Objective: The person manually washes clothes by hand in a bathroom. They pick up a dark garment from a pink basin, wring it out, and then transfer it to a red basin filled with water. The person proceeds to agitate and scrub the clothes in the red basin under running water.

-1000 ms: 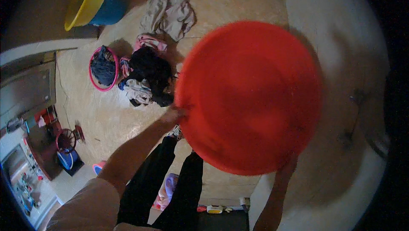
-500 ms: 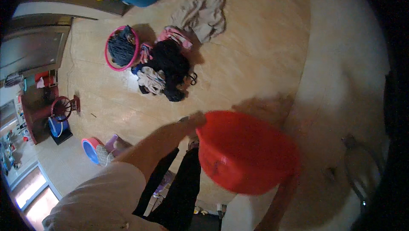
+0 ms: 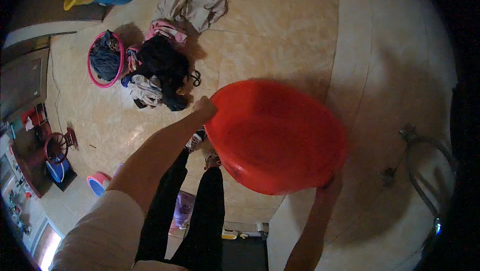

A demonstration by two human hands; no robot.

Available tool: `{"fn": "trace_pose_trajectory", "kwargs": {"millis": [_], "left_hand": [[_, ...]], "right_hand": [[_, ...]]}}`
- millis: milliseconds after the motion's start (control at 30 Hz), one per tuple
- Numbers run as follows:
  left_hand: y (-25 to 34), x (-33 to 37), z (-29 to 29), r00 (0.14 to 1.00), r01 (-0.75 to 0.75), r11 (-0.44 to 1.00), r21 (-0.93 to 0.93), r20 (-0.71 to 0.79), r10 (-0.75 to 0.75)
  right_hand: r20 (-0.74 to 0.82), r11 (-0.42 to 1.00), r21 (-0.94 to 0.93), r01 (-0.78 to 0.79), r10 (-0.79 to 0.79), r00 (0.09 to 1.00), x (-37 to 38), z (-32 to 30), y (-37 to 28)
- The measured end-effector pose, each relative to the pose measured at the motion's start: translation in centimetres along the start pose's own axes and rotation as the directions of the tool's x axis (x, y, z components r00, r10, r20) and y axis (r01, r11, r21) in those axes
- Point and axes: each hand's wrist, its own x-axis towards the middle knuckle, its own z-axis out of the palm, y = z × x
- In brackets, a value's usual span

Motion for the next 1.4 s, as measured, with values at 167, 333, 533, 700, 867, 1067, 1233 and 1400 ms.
{"fn": "trace_pose_trajectory", "kwargs": {"millis": [167,333,533,700,867,1067,1233,1400], "left_hand": [[2.9,-4.1,2.2,0.965,-0.157,0.964,-0.216,0.175,0.197],[2.9,-5.6,6.4,0.633,-0.751,0.653,-0.095,-0.384,0.672],[9.8,-7.3,7.8,0.973,-0.221,0.799,-0.559,-0.183,0.141],[13.2,-9.9,9.2,0.995,-0.067,0.865,-0.496,0.03,0.095],[11.7,-9.9,8.9,0.988,-0.065,0.887,-0.458,0.094,0.121],[8.1,-11.2,8.0,0.976,-0.1,0.865,-0.491,0.12,0.181],[0.2,-12.9,6.2,0.986,-0.139,0.751,-0.646,-0.018,0.167],[-18.1,-17.1,6.9,0.993,0.051,0.662,-0.748,-0.034,-0.115]], "right_hand": [[-0.144,0.936,-0.32,-0.147,0.105,0.984,1.5,-10.8,5.3],[-0.184,0.91,-0.365,0.195,-0.276,0.943,7.1,-21.2,-4.0],[0.095,0.927,0.345,0.145,-0.188,0.977,14.6,-26.7,-10.4],[0.169,0.97,-0.065,0.232,-0.219,0.961,14.5,-33.4,-10.1],[-0.105,0.914,-0.331,0.236,-0.284,0.953,12.6,-28.2,-9.0],[-0.031,0.848,-0.506,0.155,-0.198,0.98,8.4,-19.6,-1.2],[0.031,0.867,-0.495,-0.055,0.081,0.996,-4.1,-4.4,18.8],[0.456,0.871,-0.417,-0.261,0.449,0.768,-17.7,8.3,33.9]]}}
